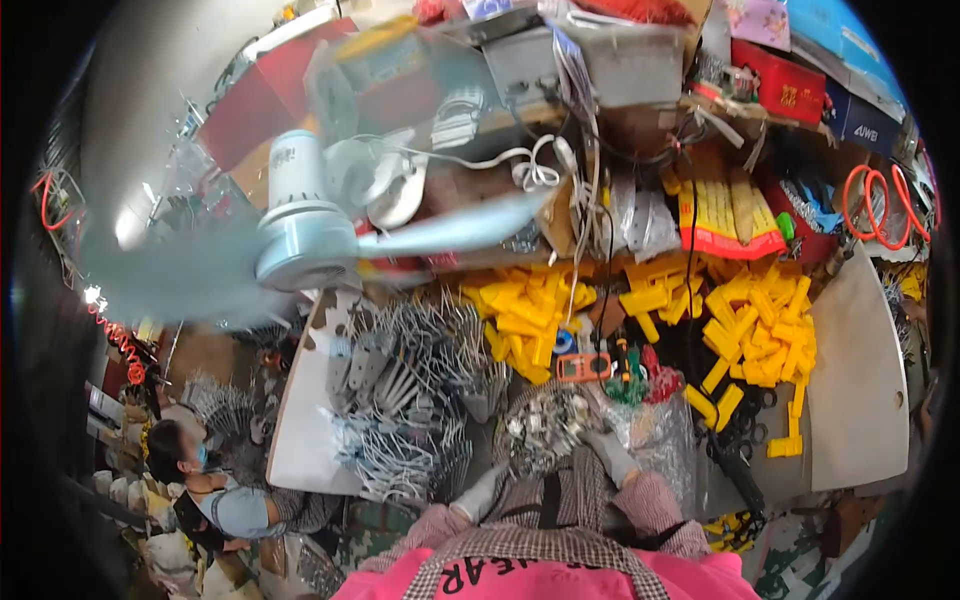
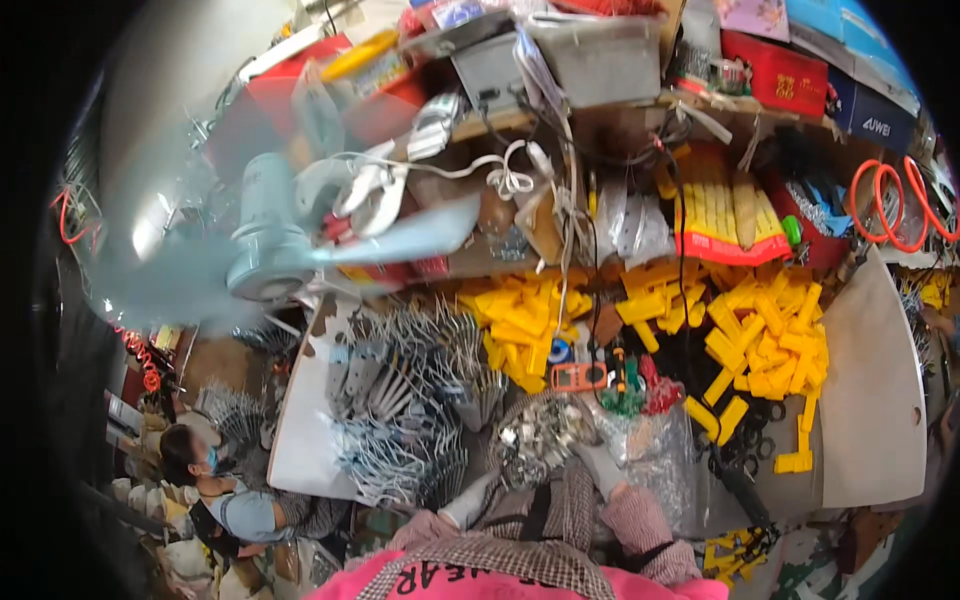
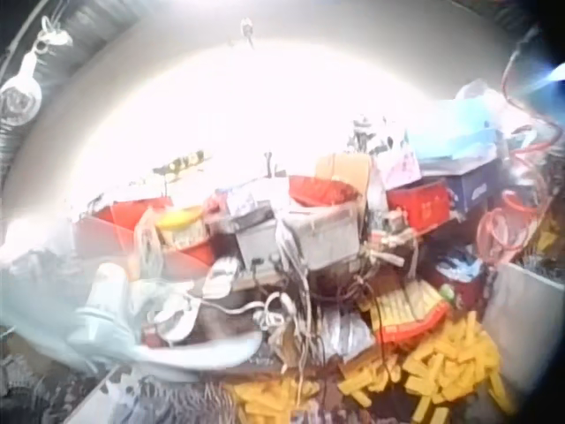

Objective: Sorting through metal components and packing black plastic hardware parts into plastic bags.

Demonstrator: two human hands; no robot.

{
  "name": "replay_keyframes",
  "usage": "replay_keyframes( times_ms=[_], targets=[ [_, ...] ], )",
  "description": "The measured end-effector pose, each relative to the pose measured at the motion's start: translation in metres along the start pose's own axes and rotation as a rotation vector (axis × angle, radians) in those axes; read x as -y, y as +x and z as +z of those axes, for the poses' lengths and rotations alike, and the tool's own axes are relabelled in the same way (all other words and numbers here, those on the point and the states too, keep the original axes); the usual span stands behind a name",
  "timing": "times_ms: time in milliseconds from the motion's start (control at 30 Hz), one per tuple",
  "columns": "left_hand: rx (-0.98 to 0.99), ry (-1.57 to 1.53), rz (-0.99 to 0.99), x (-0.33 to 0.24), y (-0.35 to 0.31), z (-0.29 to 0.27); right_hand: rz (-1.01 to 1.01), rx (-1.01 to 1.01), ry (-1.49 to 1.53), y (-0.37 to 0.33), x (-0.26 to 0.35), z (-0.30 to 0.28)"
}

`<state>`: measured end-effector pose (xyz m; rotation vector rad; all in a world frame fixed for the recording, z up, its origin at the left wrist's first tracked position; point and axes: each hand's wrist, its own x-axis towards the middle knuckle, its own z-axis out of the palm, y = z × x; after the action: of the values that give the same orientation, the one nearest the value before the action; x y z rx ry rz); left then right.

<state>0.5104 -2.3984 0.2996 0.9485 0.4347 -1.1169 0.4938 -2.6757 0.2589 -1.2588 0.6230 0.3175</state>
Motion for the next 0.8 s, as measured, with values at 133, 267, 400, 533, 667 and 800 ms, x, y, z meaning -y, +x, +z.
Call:
replay_keyframes(
  times_ms=[133, 267, 400, 533, 667, 800],
  targets=[
    [-0.21, -0.04, 0.121, -0.022, 0.011, 0.007, -0.593, 0.182, -0.536, -0.011, 0.043, 0.022],
    [-0.264, -0.054, 0.363, -0.036, 0.01, -0.011, -0.144, 0.358, 0.228, -0.017, 0.081, 0.04],
    [-0.277, -0.144, 0.245, -0.029, 0.014, -0.002, -0.113, 0.121, -0.025, -0.018, 0.094, 0.059],
    [-0.212, -0.182, 0.241, -0.026, 0.007, 0.018, 0.078, 0.191, 0.496, 0.012, 0.072, 0.052],
    [-0.147, -0.201, 0.22, -0.032, 0.008, 0.035, -0.161, 0.243, 0.861, 0.053, 0.022, 0.042],
    [-0.214, -0.136, 0.252, -0.042, 0.023, 0.029, 0.172, 0.467, 1.331, 0.033, 0.055, 0.05]
  ],
)
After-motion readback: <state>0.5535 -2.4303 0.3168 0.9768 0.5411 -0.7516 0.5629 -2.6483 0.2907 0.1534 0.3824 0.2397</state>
